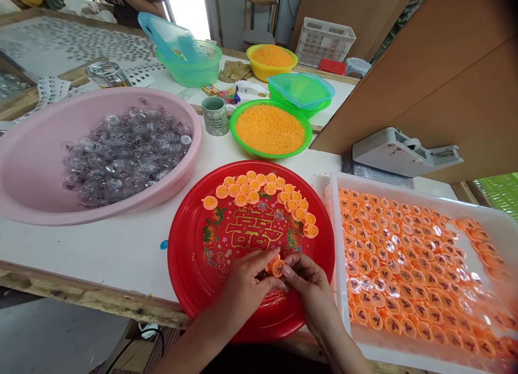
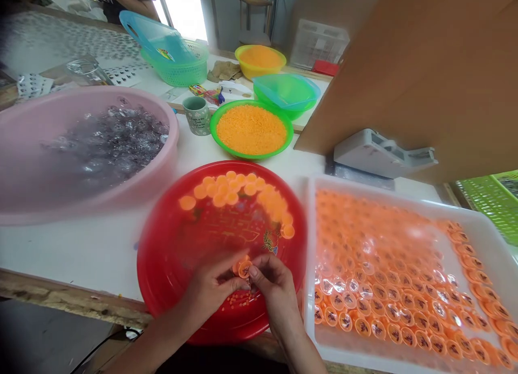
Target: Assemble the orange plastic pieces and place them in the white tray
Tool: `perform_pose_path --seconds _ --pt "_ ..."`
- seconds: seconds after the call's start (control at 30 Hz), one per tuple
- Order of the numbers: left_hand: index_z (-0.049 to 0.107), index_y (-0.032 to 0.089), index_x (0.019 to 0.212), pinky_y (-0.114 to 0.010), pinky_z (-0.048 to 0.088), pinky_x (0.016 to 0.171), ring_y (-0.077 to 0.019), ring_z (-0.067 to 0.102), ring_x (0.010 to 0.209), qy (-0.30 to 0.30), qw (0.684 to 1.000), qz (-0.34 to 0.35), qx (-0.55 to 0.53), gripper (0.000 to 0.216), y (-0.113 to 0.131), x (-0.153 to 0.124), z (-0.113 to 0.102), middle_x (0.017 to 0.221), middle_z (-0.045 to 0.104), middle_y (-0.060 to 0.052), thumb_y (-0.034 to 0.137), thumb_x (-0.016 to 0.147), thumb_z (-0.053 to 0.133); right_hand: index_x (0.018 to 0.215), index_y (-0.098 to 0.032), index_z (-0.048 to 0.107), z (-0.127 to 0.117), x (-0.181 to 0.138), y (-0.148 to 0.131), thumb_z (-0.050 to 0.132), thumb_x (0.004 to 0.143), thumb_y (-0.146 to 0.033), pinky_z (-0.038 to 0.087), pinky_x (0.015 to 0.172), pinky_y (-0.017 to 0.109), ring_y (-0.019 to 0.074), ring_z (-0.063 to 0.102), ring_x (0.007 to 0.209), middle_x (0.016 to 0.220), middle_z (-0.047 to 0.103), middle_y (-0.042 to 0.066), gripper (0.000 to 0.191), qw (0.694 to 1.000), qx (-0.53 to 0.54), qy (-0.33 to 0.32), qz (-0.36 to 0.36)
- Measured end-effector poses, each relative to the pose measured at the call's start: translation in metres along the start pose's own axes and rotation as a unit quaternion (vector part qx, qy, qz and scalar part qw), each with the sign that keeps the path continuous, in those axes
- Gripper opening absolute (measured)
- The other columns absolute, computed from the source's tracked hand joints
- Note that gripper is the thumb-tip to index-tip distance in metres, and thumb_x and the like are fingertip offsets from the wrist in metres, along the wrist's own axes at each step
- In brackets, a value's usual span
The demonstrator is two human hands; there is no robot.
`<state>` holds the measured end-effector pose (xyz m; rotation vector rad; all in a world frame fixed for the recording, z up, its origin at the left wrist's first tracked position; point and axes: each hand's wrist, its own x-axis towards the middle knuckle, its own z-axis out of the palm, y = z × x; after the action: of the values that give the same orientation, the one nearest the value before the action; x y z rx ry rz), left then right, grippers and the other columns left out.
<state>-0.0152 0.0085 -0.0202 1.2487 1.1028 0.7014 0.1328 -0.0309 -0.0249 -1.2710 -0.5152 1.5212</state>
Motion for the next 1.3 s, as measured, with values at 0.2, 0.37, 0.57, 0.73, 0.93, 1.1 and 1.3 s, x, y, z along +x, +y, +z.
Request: perform_pose_path --seconds 0.2,0.37,0.57,0.73,0.93,1.1,1.3 --pt "0.065 0.029 0.123 -0.04 0.05 0.101 -0.0258 0.064 0.108 0.005 0.995 0.075 0.067 0.039 0.001 -0.003 -0.001 0.115 0.07 -0.007 0.026 0.084 0.064 0.074 -0.017 0.065 0.001 -0.002 0.005 0.078 0.076 -0.035 0.043 0.046 0.02 0.0101 0.054 0.049 0.06 0.062 -0.001 0.023 1.0 -0.018 0.024 -0.004" --pt "0.066 0.028 0.119 -0.04 0.052 0.098 -0.027 0.065 0.107 0.03 0.997 0.06 0.045 0.037 0.001 -0.006 0.004 0.112 0.071 -0.007 0.029 0.083 0.067 0.071 -0.017 0.065 0.007 -0.005 0.002 0.078 0.075 -0.037 0.044 0.044 0.02 0.0098 0.054 0.044 0.057 0.063 -0.001 0.024 0.999 -0.019 0.039 -0.013" --pt "0.067 0.027 0.114 -0.037 0.058 0.089 -0.0248 0.069 0.095 0.042 0.999 0.031 -0.015 0.034 -0.003 -0.009 0.009 0.105 0.072 -0.006 0.036 0.082 0.069 0.071 -0.018 0.067 0.009 -0.006 0.004 0.081 0.071 -0.035 0.044 0.042 0.019 0.009 0.055 0.041 0.059 0.065 -0.001 0.022 0.999 0.011 0.05 -0.002" --pt "0.068 0.027 0.112 -0.037 0.058 0.087 -0.0254 0.068 0.096 0.056 0.997 0.055 0.011 0.031 -0.001 -0.01 0.009 0.105 0.072 -0.007 0.037 0.083 0.067 0.072 -0.018 0.069 0.01 -0.009 0.002 0.08 0.072 -0.037 0.049 0.044 0.022 0.013 0.06 0.045 0.06 0.067 0.001 0.021 0.996 -0.044 0.07 -0.038" --pt "0.068 0.028 0.109 -0.036 0.058 0.087 -0.0237 0.069 0.094 0.075 0.995 0.06 0.003 0.028 0.0 -0.012 0.011 0.105 0.072 -0.006 0.035 0.082 0.068 0.07 -0.02 0.068 0.013 -0.011 0.004 0.08 0.07 -0.035 0.045 0.04 0.019 0.0099 0.057 0.04 0.059 0.065 -0.002 0.02 0.996 -0.006 0.075 -0.037" --pt "0.07 0.025 0.106 -0.036 0.058 0.087 -0.0243 0.07 0.094 0.088 0.991 0.091 0.033 0.024 0.006 -0.012 0.012 0.102 0.073 -0.006 0.029 0.082 0.069 0.074 -0.019 0.07 0.014 -0.014 0.0 0.08 0.071 -0.033 0.049 0.045 0.02 0.0115 0.06 0.045 0.061 0.067 0.0 0.017 0.989 -0.069 0.104 -0.076" --pt "0.068 0.024 0.107 -0.03 0.06 0.08 -0.0192 0.071 0.084 0.124 0.975 0.168 0.074 0.026 0.002 -0.01 0.014 0.096 0.074 -0.004 0.022 0.081 0.07 0.072 -0.019 0.067 0.012 -0.01 0.009 0.078 0.073 -0.032 0.046 0.041 0.018 0.0097 0.057 0.04 0.057 0.064 -0.003 0.017 0.996 0.009 0.073 -0.056"
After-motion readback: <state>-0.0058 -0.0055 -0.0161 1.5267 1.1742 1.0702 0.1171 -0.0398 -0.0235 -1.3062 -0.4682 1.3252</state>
